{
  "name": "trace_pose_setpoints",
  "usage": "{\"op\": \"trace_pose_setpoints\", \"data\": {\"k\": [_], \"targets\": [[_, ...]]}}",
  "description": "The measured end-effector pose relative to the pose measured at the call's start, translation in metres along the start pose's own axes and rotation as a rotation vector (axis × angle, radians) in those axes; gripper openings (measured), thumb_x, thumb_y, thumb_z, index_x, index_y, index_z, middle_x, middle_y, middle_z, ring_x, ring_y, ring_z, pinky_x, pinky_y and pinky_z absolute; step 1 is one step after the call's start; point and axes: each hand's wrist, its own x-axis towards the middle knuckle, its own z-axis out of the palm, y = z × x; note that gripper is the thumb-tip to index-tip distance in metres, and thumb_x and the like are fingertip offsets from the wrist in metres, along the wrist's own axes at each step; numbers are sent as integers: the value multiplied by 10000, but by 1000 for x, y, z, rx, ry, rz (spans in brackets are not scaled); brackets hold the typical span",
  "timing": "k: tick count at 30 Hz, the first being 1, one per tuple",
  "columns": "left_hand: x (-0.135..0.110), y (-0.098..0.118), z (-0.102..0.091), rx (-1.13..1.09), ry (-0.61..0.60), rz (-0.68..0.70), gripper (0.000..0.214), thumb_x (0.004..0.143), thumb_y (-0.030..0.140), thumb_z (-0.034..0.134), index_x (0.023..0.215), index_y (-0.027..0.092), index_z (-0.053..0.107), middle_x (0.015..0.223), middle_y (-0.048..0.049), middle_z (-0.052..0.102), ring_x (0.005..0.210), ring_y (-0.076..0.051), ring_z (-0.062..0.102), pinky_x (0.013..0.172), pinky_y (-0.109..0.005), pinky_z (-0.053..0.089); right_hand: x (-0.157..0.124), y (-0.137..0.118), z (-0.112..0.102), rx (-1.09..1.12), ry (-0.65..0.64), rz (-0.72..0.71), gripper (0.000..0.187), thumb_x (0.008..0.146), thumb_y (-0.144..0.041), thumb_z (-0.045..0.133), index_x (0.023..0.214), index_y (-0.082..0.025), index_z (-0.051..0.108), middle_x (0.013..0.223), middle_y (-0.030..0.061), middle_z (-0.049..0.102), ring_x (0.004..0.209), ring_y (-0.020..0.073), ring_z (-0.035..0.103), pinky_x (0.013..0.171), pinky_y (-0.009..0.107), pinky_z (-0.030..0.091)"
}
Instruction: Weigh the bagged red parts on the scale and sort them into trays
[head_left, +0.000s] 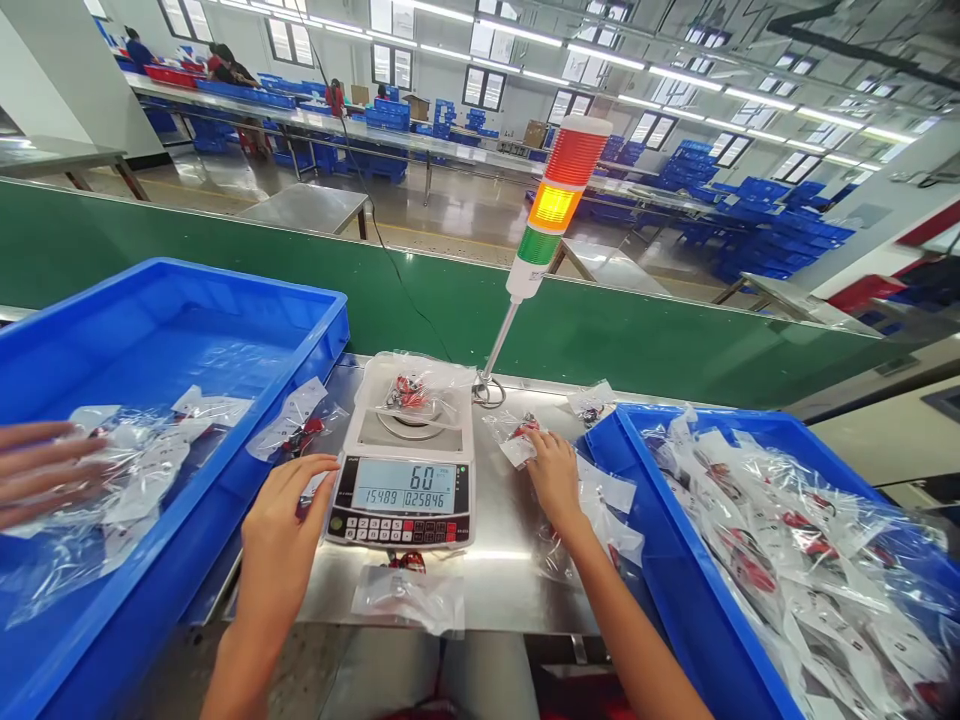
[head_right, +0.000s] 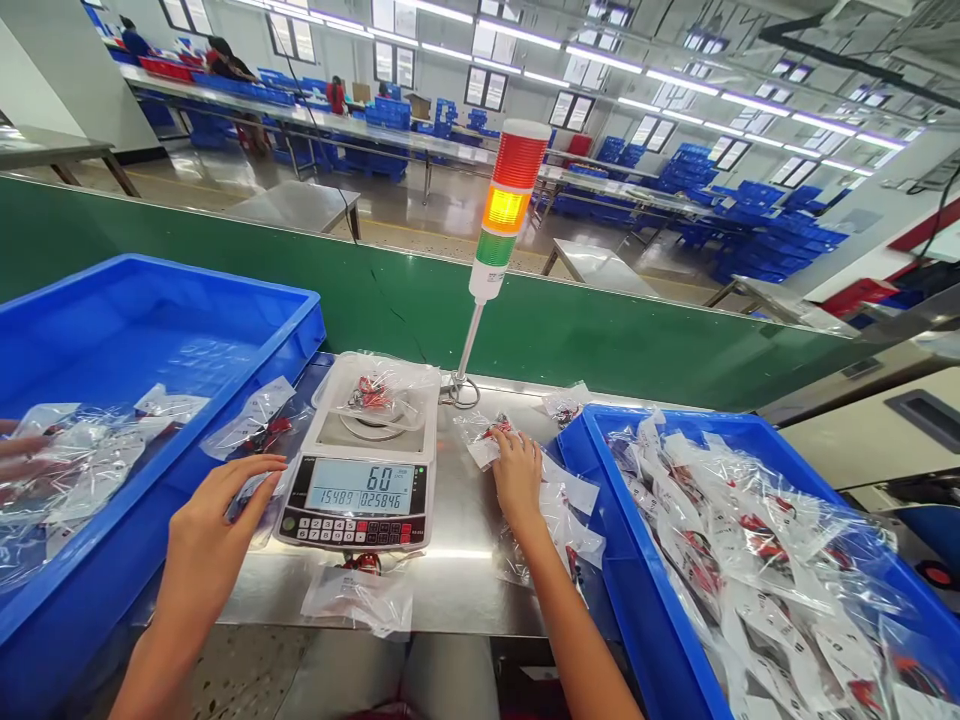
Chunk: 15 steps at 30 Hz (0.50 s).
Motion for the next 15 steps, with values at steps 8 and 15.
{"op": "trace_pose_setpoints", "data": {"k": [8,15], "targets": [[30,29,7,-54,13,134,269,988,371,466,943,214,680,1019,-69,737,1040,-246,658,963,-390,508,-10,-16,-32,494,113,117,469,914,-555,503,1063,-177,738,1146,124,740,1090,301,665,968,497,531],[16,65,34,-388,-279,-8,268,895,430,601,1067,248,697,1112,-58,760,1029,-253,707,968,-417,558,-69,-49,-61,930,94,445,533,656,-697,799,674,-186,649,647,32,680,545,216,672,545,346,576]]}}
